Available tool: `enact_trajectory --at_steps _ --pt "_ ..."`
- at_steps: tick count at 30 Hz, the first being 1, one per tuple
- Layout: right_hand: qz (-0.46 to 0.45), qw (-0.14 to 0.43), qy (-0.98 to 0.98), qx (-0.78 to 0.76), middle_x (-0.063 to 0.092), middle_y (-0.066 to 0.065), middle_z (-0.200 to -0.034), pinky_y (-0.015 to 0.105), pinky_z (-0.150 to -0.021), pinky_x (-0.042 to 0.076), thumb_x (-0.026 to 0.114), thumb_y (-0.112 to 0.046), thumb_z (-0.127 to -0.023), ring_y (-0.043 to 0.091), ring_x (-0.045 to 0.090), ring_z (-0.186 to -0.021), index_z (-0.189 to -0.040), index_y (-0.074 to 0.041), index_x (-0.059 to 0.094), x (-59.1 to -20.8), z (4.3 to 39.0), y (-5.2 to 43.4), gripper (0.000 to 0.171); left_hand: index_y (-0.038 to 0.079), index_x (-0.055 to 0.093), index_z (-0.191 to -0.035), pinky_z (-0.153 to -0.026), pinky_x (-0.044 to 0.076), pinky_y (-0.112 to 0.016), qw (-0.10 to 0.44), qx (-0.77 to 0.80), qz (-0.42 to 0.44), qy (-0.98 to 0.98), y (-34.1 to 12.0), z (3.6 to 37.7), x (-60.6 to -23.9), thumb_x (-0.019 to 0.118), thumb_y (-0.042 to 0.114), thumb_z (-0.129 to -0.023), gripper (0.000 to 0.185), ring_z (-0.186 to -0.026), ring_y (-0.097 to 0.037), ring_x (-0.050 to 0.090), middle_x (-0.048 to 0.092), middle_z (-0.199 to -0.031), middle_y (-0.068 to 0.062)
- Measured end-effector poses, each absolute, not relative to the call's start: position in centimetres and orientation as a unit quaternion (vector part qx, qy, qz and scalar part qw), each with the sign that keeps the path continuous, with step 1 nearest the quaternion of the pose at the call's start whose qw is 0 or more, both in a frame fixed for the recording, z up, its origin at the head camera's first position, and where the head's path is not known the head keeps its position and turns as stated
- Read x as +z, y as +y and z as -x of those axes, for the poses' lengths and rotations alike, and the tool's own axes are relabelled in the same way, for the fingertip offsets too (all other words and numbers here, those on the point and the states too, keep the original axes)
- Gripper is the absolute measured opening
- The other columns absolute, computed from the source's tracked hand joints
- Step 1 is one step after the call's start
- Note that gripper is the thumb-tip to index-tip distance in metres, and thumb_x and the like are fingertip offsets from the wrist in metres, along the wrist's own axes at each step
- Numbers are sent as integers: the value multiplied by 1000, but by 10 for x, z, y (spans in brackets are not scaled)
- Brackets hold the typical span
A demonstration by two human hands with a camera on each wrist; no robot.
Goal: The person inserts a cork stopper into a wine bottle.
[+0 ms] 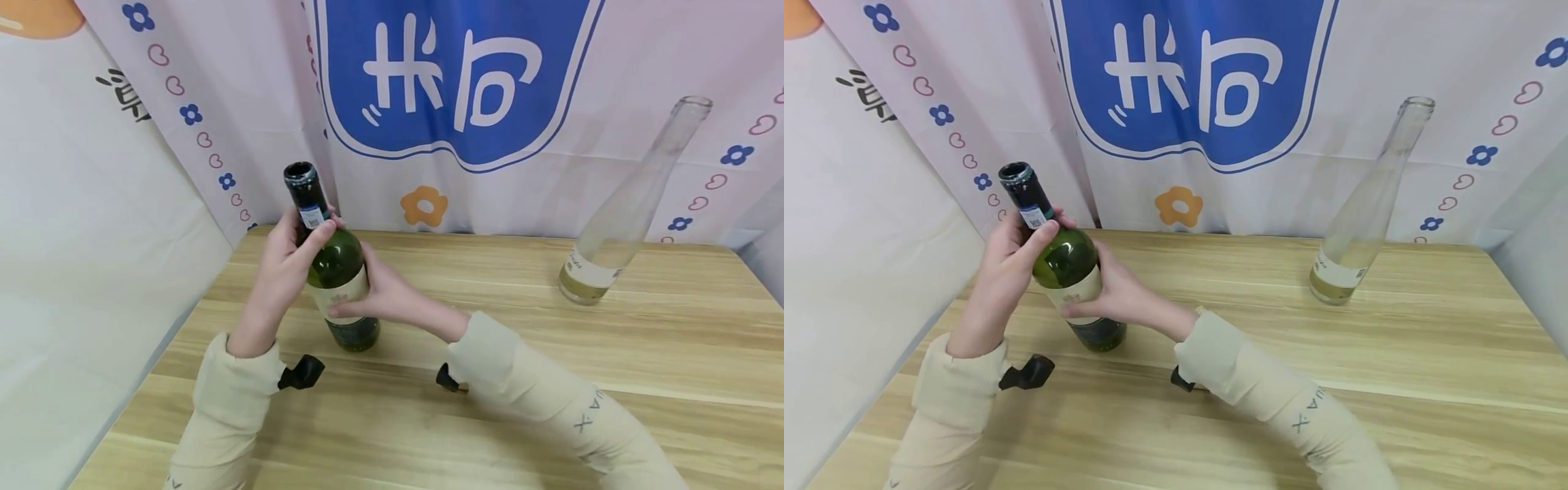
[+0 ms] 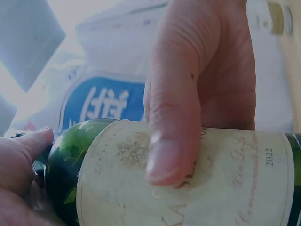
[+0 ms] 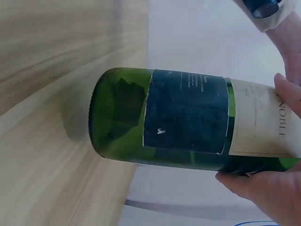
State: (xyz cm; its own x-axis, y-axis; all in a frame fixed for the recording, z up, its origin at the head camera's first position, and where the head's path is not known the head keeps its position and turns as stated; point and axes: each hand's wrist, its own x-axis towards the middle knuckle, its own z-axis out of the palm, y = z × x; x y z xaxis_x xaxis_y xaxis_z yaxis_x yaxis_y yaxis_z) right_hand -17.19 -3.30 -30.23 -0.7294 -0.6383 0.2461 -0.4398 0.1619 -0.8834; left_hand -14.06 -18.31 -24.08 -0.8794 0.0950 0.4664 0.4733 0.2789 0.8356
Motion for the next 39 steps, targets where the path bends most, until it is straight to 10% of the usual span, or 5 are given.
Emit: enact_trajectory --at_steps 32,39 --pt "391 66 772 -497 15 7 -150 43 -103 32 77 -17 -73 21 32 -129 -146 -17 0 -316 122 51 106 -1 49 -115 -88 46 -34 95 -578 295 -755 -124 109 -265 54 14 -92 28 -96 -17 57 61 -103 -11" --pt "382 79 795 -465 41 8 -135 42 -98 39 76 -22 -75 22 43 -122 -139 -7 25 -324 121 66 82 0 47 -115 -89 45 -35 65 -578 291 -760 -119 112 -267 55 8 -91 27 -98 -17 56 60 -104 -10"
